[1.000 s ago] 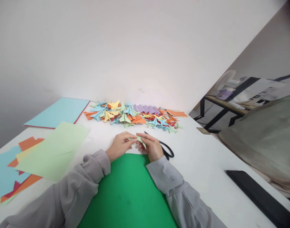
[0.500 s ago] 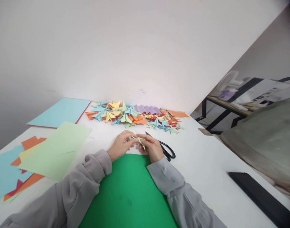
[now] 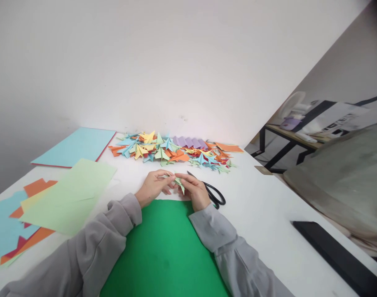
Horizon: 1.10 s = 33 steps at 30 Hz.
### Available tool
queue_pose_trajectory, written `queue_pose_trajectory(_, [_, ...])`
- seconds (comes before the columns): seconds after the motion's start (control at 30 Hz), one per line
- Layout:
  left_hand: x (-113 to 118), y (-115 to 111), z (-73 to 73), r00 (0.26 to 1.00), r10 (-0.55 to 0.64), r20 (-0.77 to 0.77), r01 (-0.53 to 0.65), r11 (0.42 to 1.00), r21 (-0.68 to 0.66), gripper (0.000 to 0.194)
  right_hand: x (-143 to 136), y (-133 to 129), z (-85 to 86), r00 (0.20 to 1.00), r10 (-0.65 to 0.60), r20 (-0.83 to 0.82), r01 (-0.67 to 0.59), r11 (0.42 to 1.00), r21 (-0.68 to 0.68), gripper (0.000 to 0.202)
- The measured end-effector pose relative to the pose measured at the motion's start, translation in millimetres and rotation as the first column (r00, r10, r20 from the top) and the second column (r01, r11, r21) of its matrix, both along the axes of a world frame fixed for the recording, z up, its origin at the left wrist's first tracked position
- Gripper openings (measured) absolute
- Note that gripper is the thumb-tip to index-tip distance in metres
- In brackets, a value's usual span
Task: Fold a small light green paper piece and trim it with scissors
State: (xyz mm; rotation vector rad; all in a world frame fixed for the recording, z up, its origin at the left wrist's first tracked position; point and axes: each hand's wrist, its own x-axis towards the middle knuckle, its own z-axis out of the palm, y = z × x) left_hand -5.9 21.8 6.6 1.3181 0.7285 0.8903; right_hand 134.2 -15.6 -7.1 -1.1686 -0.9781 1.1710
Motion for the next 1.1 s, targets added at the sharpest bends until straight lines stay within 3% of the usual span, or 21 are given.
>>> queue_pose_trajectory(0.2, [0.1,-0.5,-1.1,0.997,0.002,0.083,0.001,0.999,-0.044,0.031,-0.9,-2.1,3.3,0.994,-0.033,0.107,0.032,0.999,0.012,0.031])
queue_pose_trajectory(0.4, [-1.1,1.9,-5.5,0.994,-0.042,0.102,0.041,0.999,0.01,0.032,2.5,1.6,-3.2,0.993,-0.071,0.093,0.067,0.997,0.046,0.028])
queue_pose_trajectory(0.57, [-0.9,4.0,-7.5,0.998,-0.008,0.06,0.007,1.0,0.006,0.024,2.9,1.5,-3.0,0.992,-0.081,0.094,0.075,0.995,0.059,0.027])
queue_pose_trajectory(0.8, [-1.9,2.9,-5.9,0.997,-0.063,0.033,0.062,0.998,0.024,0.023,-0.1,-1.8,2.2,0.978,-0.148,0.148,0.129,0.983,0.13,0.021])
queue_pose_trajectory(1.1, [-4.0,3.7,-4.4,0.998,-0.044,-0.042,0.046,0.997,0.064,0.021,-1.3,-2.5,4.1,0.98,-0.159,0.121,0.149,0.985,0.087,0.019])
